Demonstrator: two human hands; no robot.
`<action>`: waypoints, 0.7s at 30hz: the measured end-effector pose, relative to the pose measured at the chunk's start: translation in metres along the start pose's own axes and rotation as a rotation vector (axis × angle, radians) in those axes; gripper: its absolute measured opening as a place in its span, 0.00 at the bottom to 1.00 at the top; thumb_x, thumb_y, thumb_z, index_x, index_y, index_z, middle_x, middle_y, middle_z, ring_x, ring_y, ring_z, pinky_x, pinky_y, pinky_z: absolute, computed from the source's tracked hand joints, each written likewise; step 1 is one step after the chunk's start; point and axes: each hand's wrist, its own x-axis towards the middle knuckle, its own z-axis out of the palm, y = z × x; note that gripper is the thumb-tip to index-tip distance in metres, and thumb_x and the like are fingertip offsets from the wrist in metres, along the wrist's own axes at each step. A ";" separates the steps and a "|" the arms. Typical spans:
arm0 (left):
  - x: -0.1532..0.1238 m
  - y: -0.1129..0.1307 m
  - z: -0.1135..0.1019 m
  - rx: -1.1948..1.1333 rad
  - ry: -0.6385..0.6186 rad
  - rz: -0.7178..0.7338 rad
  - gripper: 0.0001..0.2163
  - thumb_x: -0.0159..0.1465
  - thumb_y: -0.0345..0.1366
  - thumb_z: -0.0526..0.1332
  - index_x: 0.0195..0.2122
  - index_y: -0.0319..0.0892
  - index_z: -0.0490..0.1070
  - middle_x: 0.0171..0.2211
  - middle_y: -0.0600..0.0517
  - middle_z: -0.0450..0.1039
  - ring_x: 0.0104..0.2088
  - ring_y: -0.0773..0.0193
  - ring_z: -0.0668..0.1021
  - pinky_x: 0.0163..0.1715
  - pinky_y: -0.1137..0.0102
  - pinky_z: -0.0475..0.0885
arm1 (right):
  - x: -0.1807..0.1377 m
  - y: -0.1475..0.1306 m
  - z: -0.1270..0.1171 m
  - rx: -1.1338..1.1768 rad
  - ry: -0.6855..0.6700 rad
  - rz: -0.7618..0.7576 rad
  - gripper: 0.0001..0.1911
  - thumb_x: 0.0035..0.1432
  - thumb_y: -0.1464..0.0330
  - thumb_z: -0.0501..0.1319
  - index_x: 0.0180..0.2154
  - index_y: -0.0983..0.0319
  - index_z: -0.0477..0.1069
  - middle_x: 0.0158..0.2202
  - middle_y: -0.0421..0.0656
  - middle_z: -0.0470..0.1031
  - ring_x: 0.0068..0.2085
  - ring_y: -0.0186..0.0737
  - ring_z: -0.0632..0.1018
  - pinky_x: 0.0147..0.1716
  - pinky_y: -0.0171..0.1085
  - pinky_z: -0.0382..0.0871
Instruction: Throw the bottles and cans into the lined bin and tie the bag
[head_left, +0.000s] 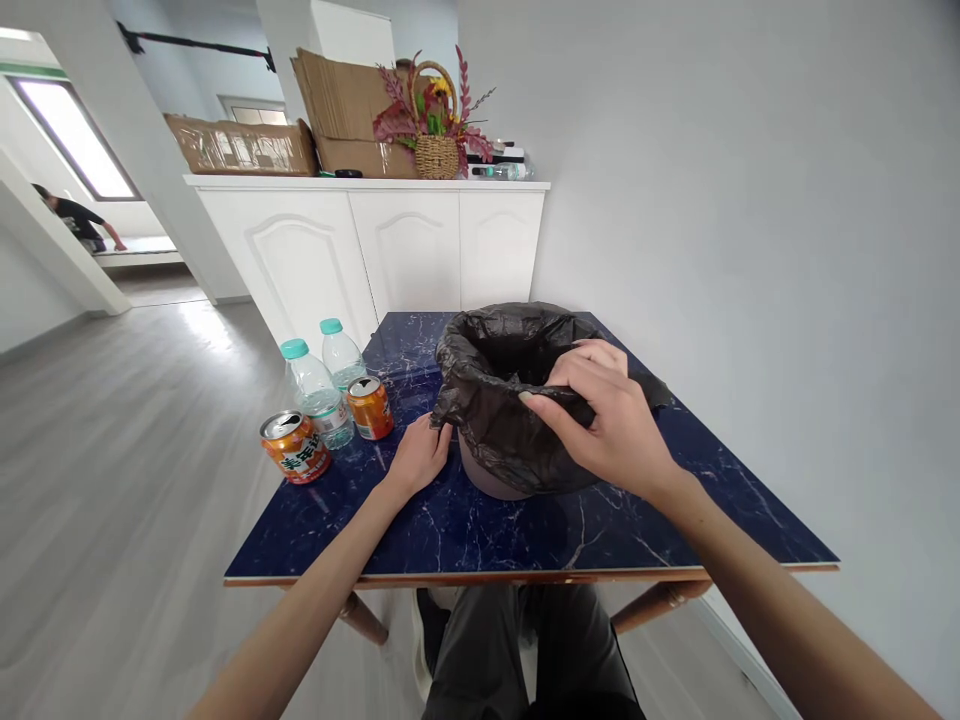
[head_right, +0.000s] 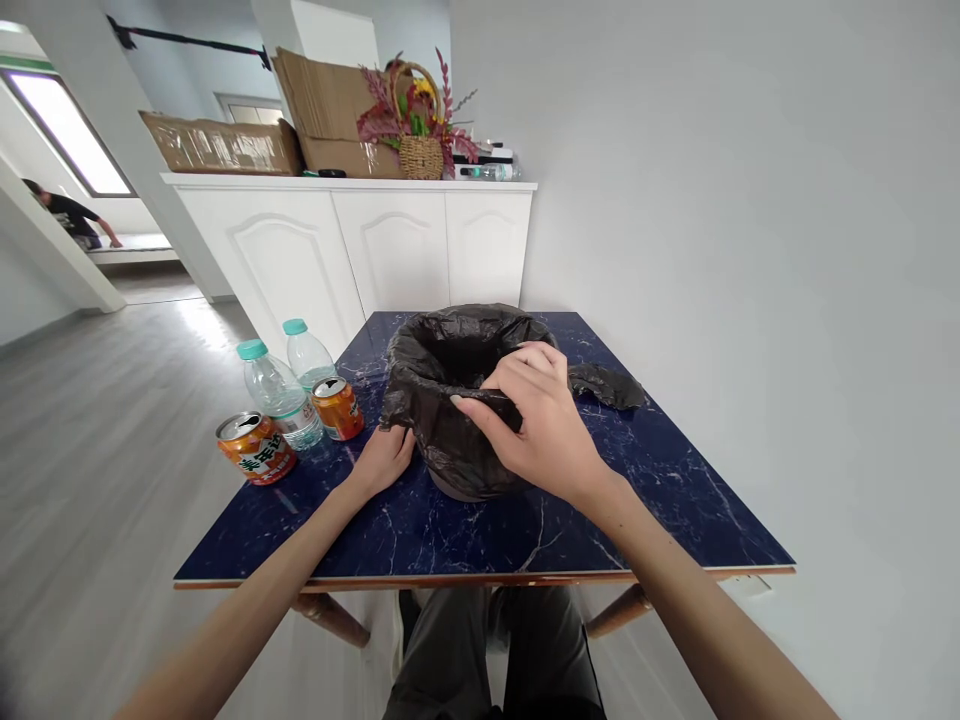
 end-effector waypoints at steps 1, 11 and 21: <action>0.000 0.001 -0.001 0.003 0.002 0.000 0.21 0.81 0.45 0.42 0.41 0.46 0.72 0.40 0.42 0.79 0.46 0.48 0.83 0.52 0.52 0.78 | 0.000 0.000 0.001 0.010 -0.003 -0.008 0.14 0.74 0.59 0.62 0.34 0.56 0.72 0.33 0.42 0.79 0.43 0.47 0.80 0.61 0.56 0.68; 0.000 0.005 -0.003 0.001 -0.002 -0.001 0.19 0.80 0.45 0.45 0.42 0.46 0.72 0.43 0.41 0.80 0.48 0.46 0.82 0.54 0.50 0.77 | -0.066 0.016 0.011 -0.003 0.028 0.280 0.56 0.71 0.48 0.63 0.81 0.52 0.27 0.84 0.47 0.30 0.82 0.60 0.43 0.76 0.66 0.53; 0.000 0.005 -0.001 0.008 -0.021 0.003 0.15 0.79 0.43 0.48 0.46 0.45 0.72 0.45 0.39 0.79 0.49 0.43 0.82 0.54 0.49 0.77 | -0.184 0.082 0.038 0.020 -0.238 0.565 0.58 0.66 0.44 0.67 0.81 0.51 0.36 0.80 0.54 0.54 0.77 0.64 0.62 0.70 0.60 0.68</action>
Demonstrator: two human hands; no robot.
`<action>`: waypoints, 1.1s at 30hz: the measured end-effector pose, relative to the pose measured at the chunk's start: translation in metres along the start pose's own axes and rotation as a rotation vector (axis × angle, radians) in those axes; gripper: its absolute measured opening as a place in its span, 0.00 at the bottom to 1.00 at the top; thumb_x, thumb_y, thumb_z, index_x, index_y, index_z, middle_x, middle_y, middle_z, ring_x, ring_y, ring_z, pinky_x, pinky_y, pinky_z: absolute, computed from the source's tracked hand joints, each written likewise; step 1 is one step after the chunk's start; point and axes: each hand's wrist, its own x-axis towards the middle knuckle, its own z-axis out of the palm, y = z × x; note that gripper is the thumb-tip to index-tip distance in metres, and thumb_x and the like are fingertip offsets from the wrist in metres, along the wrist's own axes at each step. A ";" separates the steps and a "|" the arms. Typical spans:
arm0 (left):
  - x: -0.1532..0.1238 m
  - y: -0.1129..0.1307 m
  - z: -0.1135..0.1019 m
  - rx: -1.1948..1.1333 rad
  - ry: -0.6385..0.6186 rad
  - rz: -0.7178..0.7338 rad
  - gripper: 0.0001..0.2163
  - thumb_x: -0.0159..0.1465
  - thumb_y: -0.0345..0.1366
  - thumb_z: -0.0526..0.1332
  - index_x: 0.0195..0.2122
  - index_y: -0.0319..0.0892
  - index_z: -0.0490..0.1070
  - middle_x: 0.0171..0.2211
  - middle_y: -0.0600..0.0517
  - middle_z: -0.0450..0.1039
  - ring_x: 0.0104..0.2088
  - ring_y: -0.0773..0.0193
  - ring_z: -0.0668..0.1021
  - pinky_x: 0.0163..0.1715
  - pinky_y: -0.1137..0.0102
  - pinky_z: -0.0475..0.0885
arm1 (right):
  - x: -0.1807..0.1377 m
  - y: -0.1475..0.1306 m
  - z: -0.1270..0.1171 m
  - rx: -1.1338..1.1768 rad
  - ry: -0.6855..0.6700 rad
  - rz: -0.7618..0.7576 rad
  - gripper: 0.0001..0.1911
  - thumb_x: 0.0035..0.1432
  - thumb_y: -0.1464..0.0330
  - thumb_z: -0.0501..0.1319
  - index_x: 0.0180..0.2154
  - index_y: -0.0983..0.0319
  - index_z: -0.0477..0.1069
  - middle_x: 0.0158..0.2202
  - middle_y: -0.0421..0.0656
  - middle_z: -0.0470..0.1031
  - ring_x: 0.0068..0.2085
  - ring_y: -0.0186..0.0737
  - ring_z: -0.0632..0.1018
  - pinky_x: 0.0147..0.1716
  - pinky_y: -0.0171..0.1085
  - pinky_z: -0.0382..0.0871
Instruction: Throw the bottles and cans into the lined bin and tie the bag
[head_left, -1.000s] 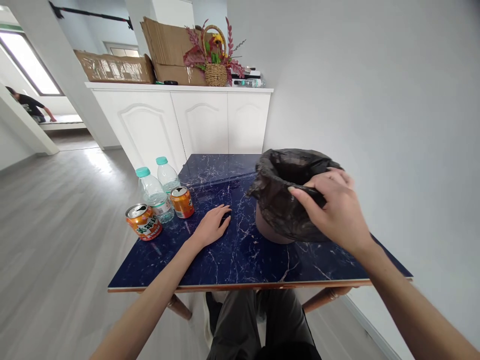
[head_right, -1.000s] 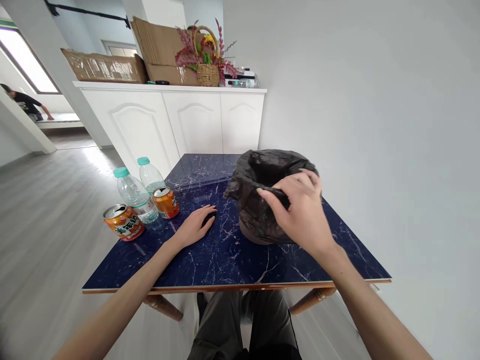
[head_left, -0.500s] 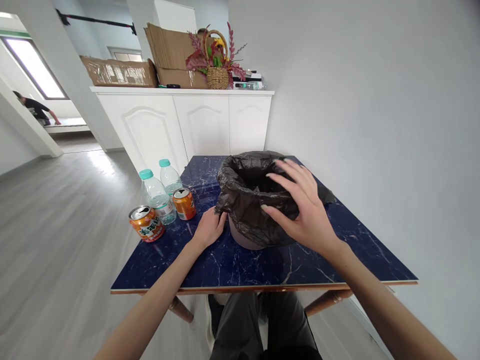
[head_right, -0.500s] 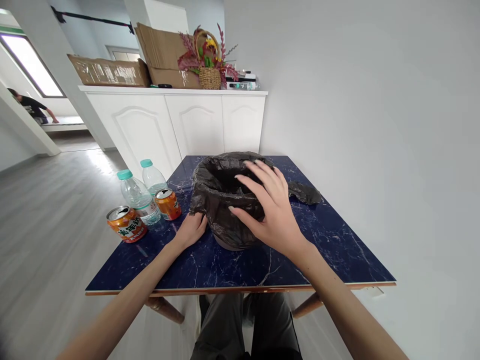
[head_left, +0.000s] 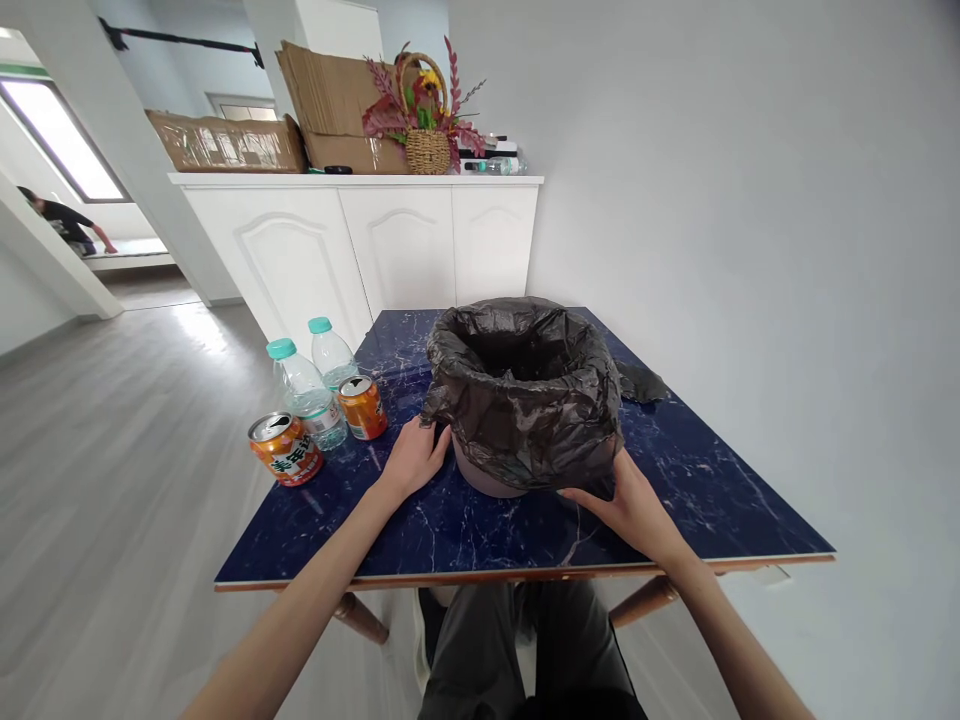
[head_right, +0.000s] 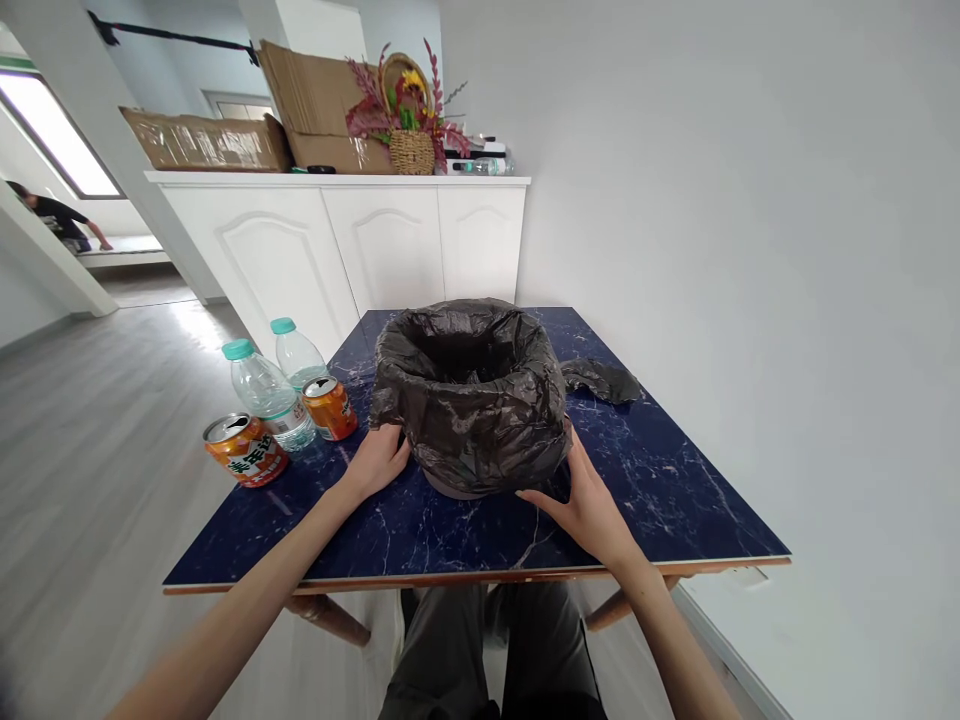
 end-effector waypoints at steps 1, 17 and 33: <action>-0.001 0.000 -0.001 0.002 -0.003 0.007 0.15 0.79 0.43 0.48 0.45 0.44 0.72 0.45 0.39 0.79 0.49 0.43 0.82 0.54 0.48 0.77 | -0.001 0.009 0.005 -0.010 -0.017 -0.003 0.52 0.69 0.45 0.65 0.80 0.52 0.40 0.78 0.55 0.58 0.76 0.64 0.64 0.69 0.60 0.68; 0.020 0.033 -0.170 0.250 0.431 0.099 0.13 0.75 0.40 0.56 0.56 0.47 0.75 0.53 0.44 0.81 0.56 0.47 0.79 0.61 0.50 0.72 | -0.004 0.033 0.025 -0.017 0.051 -0.008 0.21 0.76 0.57 0.54 0.64 0.57 0.69 0.63 0.55 0.77 0.66 0.61 0.76 0.64 0.60 0.73; 0.090 -0.056 -0.212 0.639 0.043 -0.309 0.23 0.71 0.49 0.59 0.59 0.40 0.79 0.34 0.47 0.84 0.51 0.42 0.83 0.67 0.35 0.57 | -0.001 0.028 0.017 -0.032 0.069 -0.041 0.21 0.75 0.53 0.54 0.59 0.56 0.74 0.58 0.54 0.80 0.62 0.60 0.79 0.60 0.57 0.76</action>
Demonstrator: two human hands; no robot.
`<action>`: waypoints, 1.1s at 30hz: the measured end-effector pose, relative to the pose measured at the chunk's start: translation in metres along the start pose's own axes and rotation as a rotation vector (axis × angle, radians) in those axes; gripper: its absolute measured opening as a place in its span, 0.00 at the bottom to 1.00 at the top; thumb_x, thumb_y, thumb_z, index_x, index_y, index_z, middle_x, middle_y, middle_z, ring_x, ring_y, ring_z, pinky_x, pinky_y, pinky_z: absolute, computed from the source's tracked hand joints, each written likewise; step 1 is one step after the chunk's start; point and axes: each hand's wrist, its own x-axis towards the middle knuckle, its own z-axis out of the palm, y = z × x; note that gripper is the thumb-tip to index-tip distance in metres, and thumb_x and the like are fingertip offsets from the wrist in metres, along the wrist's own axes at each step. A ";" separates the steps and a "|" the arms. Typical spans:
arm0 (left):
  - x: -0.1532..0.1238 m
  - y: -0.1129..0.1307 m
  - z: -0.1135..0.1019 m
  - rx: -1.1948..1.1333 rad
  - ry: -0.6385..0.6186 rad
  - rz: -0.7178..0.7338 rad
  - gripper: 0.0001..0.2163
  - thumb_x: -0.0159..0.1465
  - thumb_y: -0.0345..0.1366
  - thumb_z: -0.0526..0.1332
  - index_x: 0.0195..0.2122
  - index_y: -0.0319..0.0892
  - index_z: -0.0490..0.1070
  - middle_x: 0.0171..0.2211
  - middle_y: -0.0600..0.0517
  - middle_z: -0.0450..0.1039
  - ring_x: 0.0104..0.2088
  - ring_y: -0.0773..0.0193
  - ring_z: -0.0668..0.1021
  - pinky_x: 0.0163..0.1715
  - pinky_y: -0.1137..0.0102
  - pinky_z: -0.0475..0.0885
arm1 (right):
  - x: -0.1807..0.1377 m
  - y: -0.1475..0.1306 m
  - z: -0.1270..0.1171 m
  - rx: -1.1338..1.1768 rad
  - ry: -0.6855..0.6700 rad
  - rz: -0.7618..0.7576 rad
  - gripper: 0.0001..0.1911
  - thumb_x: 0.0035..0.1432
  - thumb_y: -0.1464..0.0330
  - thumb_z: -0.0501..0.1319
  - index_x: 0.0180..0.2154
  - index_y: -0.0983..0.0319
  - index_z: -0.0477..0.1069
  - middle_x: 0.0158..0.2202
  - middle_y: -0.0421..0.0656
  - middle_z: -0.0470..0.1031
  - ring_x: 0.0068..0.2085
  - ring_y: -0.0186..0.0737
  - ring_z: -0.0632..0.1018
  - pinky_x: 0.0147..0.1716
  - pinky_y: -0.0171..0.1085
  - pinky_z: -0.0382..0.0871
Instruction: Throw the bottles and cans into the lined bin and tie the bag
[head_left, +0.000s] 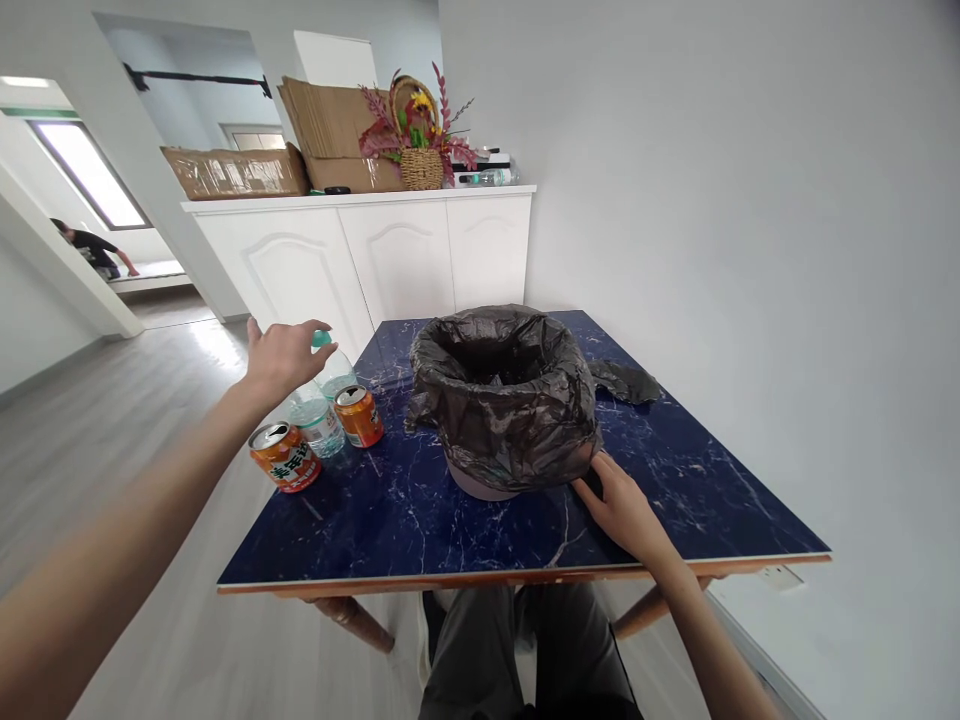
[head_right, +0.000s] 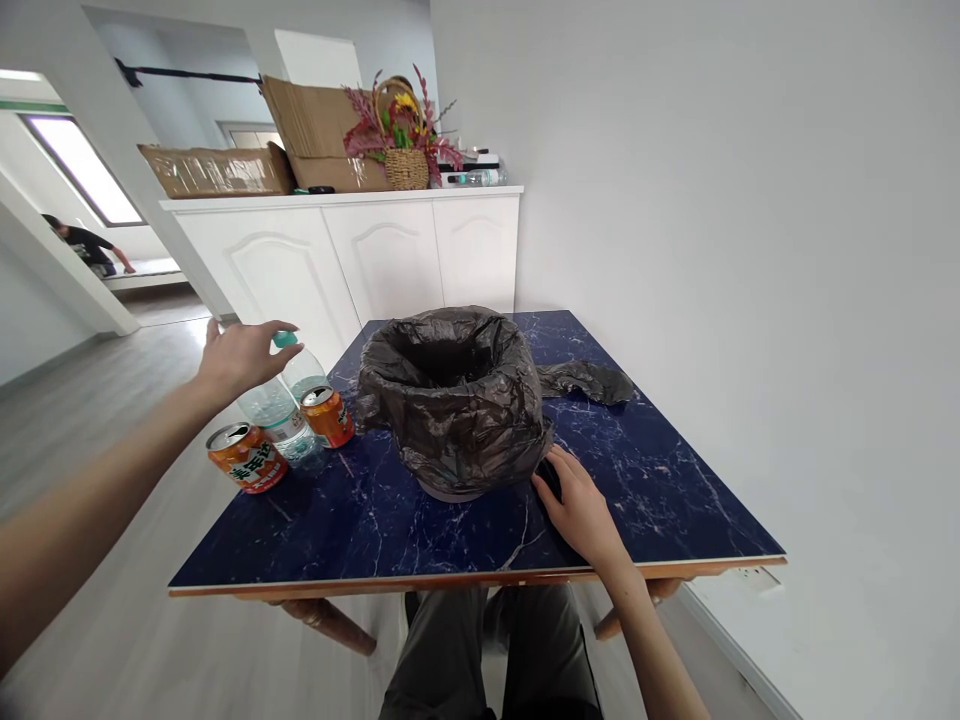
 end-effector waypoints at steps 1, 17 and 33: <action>0.000 0.002 -0.001 -0.006 -0.010 0.004 0.22 0.71 0.49 0.60 0.59 0.42 0.79 0.34 0.47 0.85 0.50 0.43 0.84 0.66 0.38 0.60 | 0.000 0.000 0.000 0.001 -0.003 0.002 0.21 0.75 0.53 0.54 0.58 0.55 0.74 0.58 0.54 0.80 0.62 0.59 0.79 0.60 0.57 0.76; -0.084 0.123 -0.168 -0.822 0.805 0.430 0.20 0.72 0.55 0.67 0.62 0.59 0.74 0.56 0.54 0.79 0.58 0.54 0.83 0.61 0.51 0.80 | 0.002 0.000 0.004 0.059 0.001 0.009 0.20 0.74 0.53 0.56 0.57 0.56 0.76 0.59 0.54 0.80 0.63 0.59 0.79 0.62 0.58 0.75; -0.071 0.158 -0.121 -0.661 0.145 0.534 0.18 0.73 0.53 0.64 0.57 0.52 0.81 0.54 0.52 0.85 0.49 0.54 0.86 0.42 0.66 0.81 | 0.002 -0.001 0.003 0.053 -0.044 0.030 0.22 0.76 0.54 0.55 0.64 0.54 0.71 0.67 0.51 0.75 0.69 0.59 0.74 0.67 0.61 0.71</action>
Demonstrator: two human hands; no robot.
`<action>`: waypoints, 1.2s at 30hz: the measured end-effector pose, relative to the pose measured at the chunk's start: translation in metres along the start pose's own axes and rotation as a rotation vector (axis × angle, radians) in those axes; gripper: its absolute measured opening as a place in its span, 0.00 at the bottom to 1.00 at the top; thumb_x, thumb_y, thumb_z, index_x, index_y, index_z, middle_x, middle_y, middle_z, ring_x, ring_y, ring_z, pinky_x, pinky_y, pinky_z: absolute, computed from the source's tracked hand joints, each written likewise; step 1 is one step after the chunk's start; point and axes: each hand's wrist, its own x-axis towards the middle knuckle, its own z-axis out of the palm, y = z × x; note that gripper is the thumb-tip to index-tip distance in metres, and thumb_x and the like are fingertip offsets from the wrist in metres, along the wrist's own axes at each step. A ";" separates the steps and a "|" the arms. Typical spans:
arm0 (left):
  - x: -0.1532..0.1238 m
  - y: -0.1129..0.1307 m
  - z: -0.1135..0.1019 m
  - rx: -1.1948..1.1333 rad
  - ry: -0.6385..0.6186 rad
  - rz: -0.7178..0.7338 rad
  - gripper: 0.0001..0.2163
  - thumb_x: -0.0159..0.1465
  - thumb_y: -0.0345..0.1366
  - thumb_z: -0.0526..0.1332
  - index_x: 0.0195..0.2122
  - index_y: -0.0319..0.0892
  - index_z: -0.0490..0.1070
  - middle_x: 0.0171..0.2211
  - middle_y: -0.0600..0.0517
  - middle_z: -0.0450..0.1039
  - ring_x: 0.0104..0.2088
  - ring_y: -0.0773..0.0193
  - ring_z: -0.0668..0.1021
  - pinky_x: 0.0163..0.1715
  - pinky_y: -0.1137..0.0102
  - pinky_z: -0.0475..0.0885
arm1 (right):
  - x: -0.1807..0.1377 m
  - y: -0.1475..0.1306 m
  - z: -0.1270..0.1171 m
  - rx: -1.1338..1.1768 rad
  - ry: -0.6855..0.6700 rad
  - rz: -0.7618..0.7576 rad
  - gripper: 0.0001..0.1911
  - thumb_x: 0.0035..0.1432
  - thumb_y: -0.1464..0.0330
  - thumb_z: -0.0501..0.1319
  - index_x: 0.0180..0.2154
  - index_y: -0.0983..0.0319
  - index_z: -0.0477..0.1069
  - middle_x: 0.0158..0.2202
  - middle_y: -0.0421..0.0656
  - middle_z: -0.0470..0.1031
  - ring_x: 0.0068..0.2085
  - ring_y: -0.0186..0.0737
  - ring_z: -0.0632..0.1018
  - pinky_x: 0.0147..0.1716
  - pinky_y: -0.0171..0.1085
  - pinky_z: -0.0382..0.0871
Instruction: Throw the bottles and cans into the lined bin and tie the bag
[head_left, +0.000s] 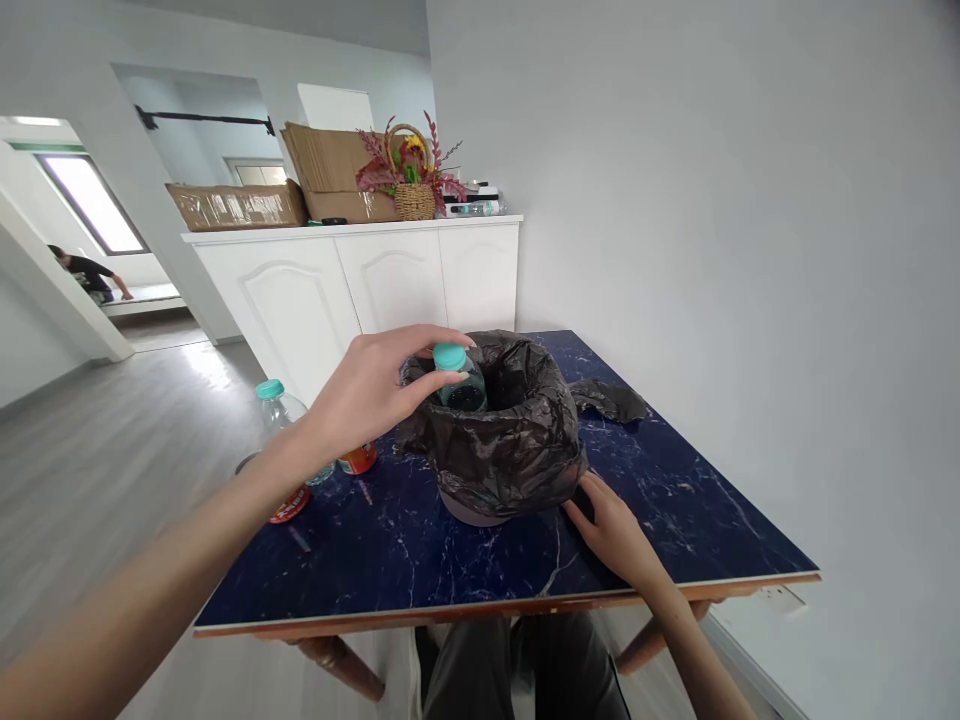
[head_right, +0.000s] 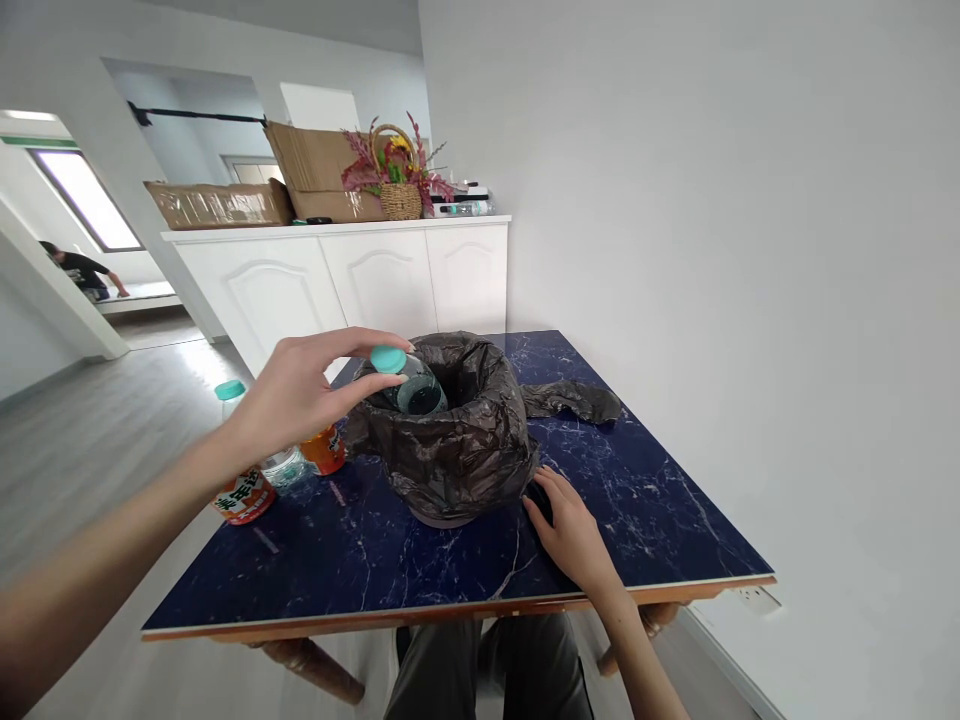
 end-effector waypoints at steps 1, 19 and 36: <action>0.002 -0.005 0.004 -0.021 -0.025 0.011 0.17 0.73 0.53 0.64 0.57 0.52 0.81 0.54 0.51 0.85 0.49 0.54 0.86 0.44 0.65 0.81 | 0.000 0.000 0.000 -0.004 -0.003 0.000 0.22 0.76 0.54 0.55 0.64 0.54 0.71 0.67 0.51 0.75 0.69 0.59 0.74 0.66 0.61 0.72; 0.003 -0.026 0.008 -0.022 -0.219 -0.076 0.22 0.74 0.57 0.56 0.50 0.54 0.87 0.39 0.53 0.88 0.18 0.68 0.71 0.23 0.68 0.67 | -0.001 0.004 0.002 0.005 0.055 -0.041 0.20 0.75 0.55 0.57 0.61 0.54 0.74 0.66 0.49 0.77 0.71 0.57 0.73 0.69 0.61 0.71; -0.075 -0.166 -0.012 0.559 0.071 -0.523 0.42 0.70 0.65 0.52 0.76 0.40 0.57 0.79 0.31 0.50 0.78 0.23 0.48 0.73 0.31 0.46 | -0.003 0.003 0.000 0.015 0.029 -0.027 0.20 0.75 0.54 0.56 0.61 0.53 0.73 0.66 0.49 0.77 0.71 0.58 0.73 0.69 0.63 0.69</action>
